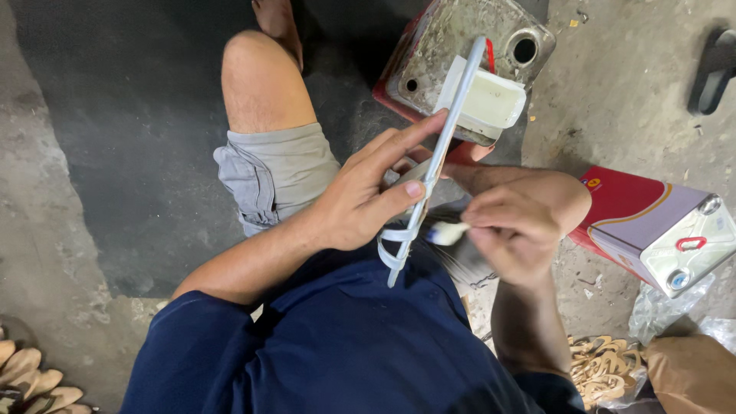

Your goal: The person sits on the floor and applies a white adhesive to the straps of multiple flip-flops using a small brush. They repeatedly dip the brush into a container and coat the strap areas, then place the finished sandals on a nearby wooden rack.

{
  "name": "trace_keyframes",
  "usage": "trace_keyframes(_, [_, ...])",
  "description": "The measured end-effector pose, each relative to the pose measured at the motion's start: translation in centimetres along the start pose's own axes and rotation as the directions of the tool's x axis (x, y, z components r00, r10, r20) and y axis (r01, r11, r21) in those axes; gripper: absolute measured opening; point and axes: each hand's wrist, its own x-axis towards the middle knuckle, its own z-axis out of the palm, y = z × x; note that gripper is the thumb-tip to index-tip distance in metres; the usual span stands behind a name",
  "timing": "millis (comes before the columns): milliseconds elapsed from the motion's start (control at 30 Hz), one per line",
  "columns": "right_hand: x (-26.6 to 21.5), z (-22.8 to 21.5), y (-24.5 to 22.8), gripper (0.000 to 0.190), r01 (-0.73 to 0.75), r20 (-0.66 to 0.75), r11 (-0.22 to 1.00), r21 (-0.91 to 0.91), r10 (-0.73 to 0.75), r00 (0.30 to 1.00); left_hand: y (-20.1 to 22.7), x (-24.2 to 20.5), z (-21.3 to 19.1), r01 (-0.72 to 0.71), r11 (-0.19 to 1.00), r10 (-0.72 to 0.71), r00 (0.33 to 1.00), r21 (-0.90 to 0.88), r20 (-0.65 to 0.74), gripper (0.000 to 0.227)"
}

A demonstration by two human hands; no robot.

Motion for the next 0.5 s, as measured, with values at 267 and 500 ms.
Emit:
trace_keyframes(267, [2.6, -3.4, 11.0, 0.013, -0.334, -0.267, 0.564, -0.755, 0.2, 0.943, -11.1, -0.5, -0.3, 0.263, 0.751, -0.383, 0.921, -0.605, -0.075, 0.034])
trace_keyframes(500, [3.0, -3.3, 14.3, 0.011, -0.392, -0.291, 0.319, -0.863, 0.321, 0.901, -14.5, -1.7, -1.0, 0.316, 0.534, -0.533, 0.846, -0.784, -0.022, 0.038])
